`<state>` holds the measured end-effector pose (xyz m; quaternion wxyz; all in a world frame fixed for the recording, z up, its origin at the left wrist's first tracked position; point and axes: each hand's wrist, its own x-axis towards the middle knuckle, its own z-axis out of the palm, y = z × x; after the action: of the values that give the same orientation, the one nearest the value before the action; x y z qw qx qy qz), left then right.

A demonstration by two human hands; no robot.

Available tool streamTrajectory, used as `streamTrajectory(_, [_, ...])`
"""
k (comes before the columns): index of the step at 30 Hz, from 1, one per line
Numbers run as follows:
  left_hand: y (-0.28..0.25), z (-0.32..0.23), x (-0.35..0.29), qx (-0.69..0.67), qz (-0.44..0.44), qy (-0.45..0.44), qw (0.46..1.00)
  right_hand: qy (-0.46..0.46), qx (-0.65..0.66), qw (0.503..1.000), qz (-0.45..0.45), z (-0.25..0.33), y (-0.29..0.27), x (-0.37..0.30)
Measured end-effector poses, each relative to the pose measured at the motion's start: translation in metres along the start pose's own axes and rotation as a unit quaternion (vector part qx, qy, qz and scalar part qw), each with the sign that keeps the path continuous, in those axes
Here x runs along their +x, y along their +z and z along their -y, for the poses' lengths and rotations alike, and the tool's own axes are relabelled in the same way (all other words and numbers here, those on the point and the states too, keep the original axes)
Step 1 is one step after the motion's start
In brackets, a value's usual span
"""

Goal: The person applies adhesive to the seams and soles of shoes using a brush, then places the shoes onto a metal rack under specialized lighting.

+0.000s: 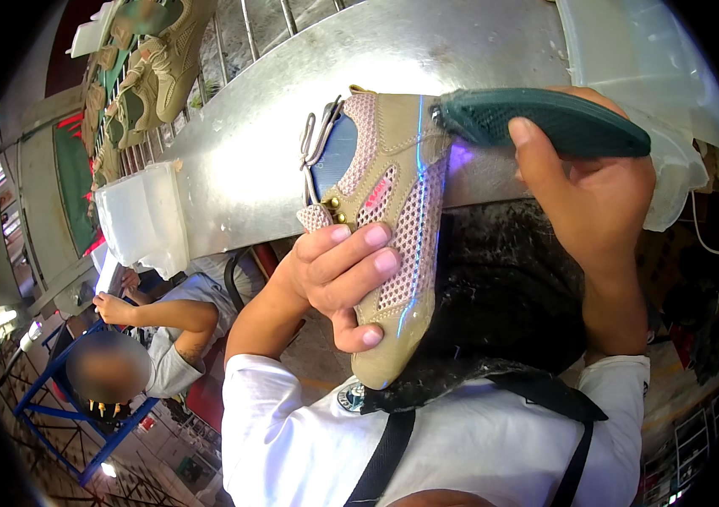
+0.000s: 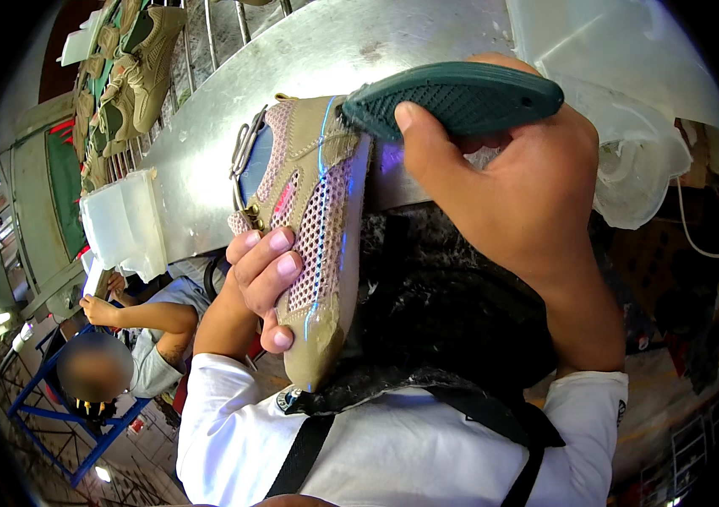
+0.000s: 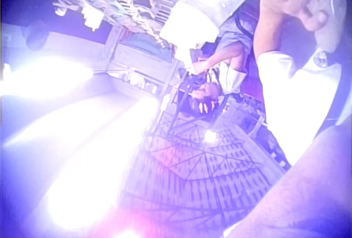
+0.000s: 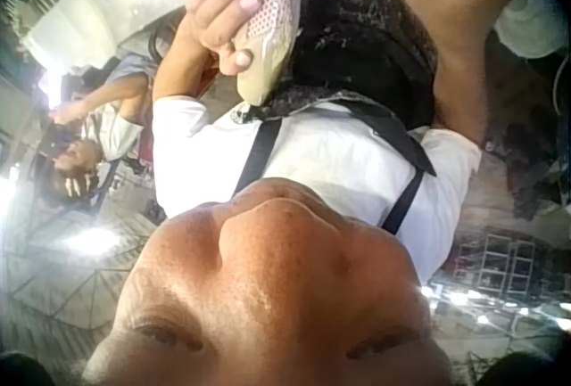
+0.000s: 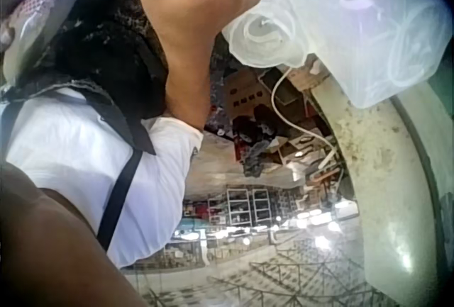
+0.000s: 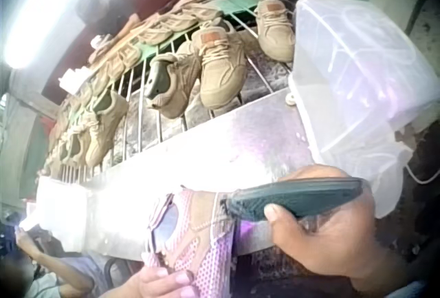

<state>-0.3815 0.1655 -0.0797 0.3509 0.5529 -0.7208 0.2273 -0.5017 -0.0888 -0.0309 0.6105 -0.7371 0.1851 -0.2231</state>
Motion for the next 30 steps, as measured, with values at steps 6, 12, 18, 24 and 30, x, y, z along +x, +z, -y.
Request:
streamTrajectory(6, [0.004,-0.008,-0.005,0.022,-0.028,-0.034,0.999,-0.140,0.088,0.983,0.076,-0.034,-0.009,-0.020])
streamTrajectory(12, [0.001,-0.006,-0.006,0.018,-0.015,-0.027,0.999,-0.065,0.239,0.960,0.127,-0.030,-0.009,-0.050])
streamTrajectory(18, [-0.022,-0.005,0.008,-0.025,0.097,-0.050,0.994,-0.032,0.279,0.946,0.165,-0.015,-0.013,-0.063])
streamTrajectory(24, [-0.023,0.000,0.013,-0.018,0.103,-0.019,0.994,-0.106,0.205,0.961,0.154,0.004,-0.014,-0.079])
streamTrajectory(30, [-0.027,0.003,0.027,-0.018,0.142,-0.013,0.990,-0.163,0.110,0.969,0.148,0.022,-0.021,-0.079])
